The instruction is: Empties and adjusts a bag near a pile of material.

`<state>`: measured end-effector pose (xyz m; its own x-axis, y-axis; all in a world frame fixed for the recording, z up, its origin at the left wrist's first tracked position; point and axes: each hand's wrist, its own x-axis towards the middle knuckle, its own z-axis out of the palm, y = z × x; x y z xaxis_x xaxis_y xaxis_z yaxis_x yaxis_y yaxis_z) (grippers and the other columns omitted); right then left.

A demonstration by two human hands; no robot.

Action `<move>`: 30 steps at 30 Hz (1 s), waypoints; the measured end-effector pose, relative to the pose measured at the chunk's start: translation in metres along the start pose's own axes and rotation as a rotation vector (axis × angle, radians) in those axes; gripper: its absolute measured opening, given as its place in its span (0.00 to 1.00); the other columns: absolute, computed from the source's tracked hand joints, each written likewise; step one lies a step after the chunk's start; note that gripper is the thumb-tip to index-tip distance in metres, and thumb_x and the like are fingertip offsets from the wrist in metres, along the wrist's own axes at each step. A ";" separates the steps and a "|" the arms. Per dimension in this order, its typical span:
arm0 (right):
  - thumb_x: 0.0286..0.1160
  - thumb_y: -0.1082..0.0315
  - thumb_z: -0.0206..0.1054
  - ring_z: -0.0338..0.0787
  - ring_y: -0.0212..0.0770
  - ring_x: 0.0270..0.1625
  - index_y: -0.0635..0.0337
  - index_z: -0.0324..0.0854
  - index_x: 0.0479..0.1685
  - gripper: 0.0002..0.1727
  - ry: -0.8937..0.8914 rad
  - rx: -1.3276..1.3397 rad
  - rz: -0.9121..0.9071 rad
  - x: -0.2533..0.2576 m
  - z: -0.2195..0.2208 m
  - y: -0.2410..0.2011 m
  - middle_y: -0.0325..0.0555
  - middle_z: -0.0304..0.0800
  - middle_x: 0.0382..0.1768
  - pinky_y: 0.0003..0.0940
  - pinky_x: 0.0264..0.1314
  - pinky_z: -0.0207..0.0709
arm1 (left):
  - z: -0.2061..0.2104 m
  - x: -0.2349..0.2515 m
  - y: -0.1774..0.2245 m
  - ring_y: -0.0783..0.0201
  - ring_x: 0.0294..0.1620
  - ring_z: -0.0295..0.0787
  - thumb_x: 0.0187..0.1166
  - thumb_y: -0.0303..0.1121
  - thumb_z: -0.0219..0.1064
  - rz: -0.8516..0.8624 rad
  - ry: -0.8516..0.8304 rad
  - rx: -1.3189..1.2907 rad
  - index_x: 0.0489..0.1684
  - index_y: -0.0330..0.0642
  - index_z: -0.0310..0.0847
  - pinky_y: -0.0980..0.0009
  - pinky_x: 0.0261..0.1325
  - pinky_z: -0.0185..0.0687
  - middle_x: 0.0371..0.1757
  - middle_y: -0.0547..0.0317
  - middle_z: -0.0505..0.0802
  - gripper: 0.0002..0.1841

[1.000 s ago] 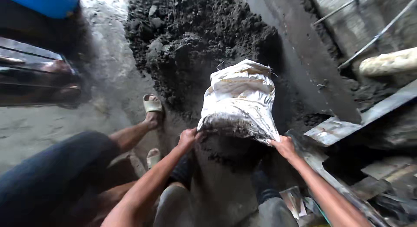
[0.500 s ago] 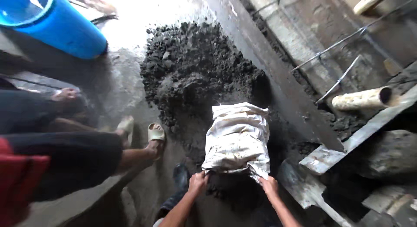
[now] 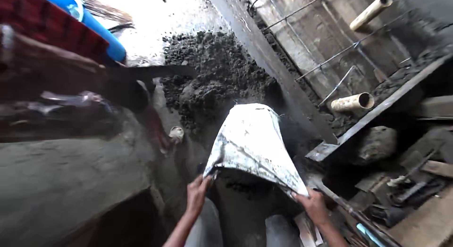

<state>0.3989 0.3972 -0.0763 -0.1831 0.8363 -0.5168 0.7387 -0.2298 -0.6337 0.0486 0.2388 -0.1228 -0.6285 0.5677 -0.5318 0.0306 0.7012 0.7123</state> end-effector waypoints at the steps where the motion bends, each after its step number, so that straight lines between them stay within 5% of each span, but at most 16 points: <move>1: 0.62 0.69 0.79 0.95 0.49 0.39 0.72 0.91 0.39 0.13 -0.009 -0.014 0.059 -0.004 0.004 0.012 0.58 0.95 0.32 0.53 0.52 0.86 | 0.009 -0.013 -0.009 0.72 0.25 0.83 0.80 0.37 0.66 -0.036 0.003 0.006 0.39 0.34 0.90 0.67 0.34 0.81 0.27 0.60 0.90 0.13; 5: 0.71 0.65 0.79 0.93 0.59 0.52 0.71 0.90 0.48 0.16 -0.109 -0.091 0.313 0.032 0.021 0.029 0.64 0.94 0.44 0.61 0.65 0.79 | 0.037 -0.003 -0.030 0.58 0.36 0.90 0.83 0.40 0.66 -0.150 -0.061 0.116 0.41 0.35 0.91 0.50 0.49 0.82 0.32 0.51 0.93 0.15; 9: 0.73 0.62 0.77 0.90 0.57 0.42 0.72 0.88 0.46 0.18 -0.125 -0.052 0.318 0.087 0.036 0.004 0.63 0.91 0.40 0.58 0.53 0.82 | 0.042 0.046 0.003 0.50 0.45 0.90 0.85 0.43 0.64 -0.176 -0.121 0.178 0.46 0.36 0.91 0.44 0.56 0.80 0.40 0.45 0.94 0.17; 12: 0.73 0.65 0.76 0.85 0.48 0.35 0.73 0.86 0.46 0.16 -0.054 0.071 0.269 0.103 0.005 -0.054 0.58 0.88 0.37 0.49 0.42 0.80 | 0.032 0.056 0.060 0.56 0.42 0.88 0.83 0.39 0.65 -0.141 -0.085 0.053 0.44 0.34 0.90 0.50 0.53 0.80 0.38 0.48 0.92 0.15; 15: 0.67 0.71 0.74 0.83 0.34 0.26 0.68 0.86 0.39 0.08 0.027 0.267 0.089 0.062 -0.054 -0.100 0.45 0.88 0.29 0.35 0.28 0.78 | -0.015 0.021 0.111 0.74 0.22 0.80 0.82 0.31 0.64 0.024 0.051 -0.240 0.32 0.39 0.87 0.73 0.29 0.78 0.24 0.67 0.87 0.09; 19: 0.57 0.72 0.71 0.91 0.26 0.29 0.56 0.88 0.36 0.08 0.030 0.449 -0.153 -0.017 -0.133 -0.151 0.32 0.94 0.29 0.26 0.32 0.87 | -0.108 -0.041 0.191 0.81 0.25 0.84 0.81 0.31 0.58 0.342 0.079 -0.365 0.40 0.48 0.88 0.79 0.32 0.84 0.28 0.78 0.91 0.10; 22: 0.73 0.70 0.74 0.86 0.29 0.29 0.66 0.86 0.48 0.10 -0.091 0.280 -0.048 -0.010 -0.135 -0.156 0.41 0.90 0.32 0.28 0.35 0.84 | -0.118 -0.034 0.223 0.78 0.24 0.79 0.86 0.34 0.60 0.271 -0.005 -0.138 0.46 0.38 0.86 0.76 0.30 0.79 0.29 0.68 0.88 0.10; 25: 0.79 0.63 0.74 0.80 0.29 0.25 0.65 0.84 0.53 0.15 -0.083 0.212 0.038 0.022 -0.127 -0.146 0.42 0.88 0.34 0.28 0.30 0.79 | -0.115 -0.015 0.233 0.67 0.36 0.83 0.88 0.39 0.62 0.186 -0.063 0.030 0.56 0.34 0.86 0.62 0.45 0.82 0.42 0.52 0.91 0.16; 30: 0.80 0.58 0.72 0.82 0.35 0.33 0.65 0.69 0.75 0.30 0.010 0.186 -0.061 0.026 -0.161 -0.161 0.51 0.83 0.49 0.35 0.37 0.82 | -0.139 -0.041 0.272 0.71 0.27 0.76 0.90 0.45 0.60 0.310 -0.032 0.205 0.45 0.35 0.86 0.67 0.36 0.77 0.33 0.58 0.86 0.19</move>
<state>0.3798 0.5364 0.1051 -0.2170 0.8560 -0.4693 0.5936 -0.2660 -0.7596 -0.0253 0.3468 0.1565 -0.5405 0.7775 -0.3214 0.3730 0.5639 0.7368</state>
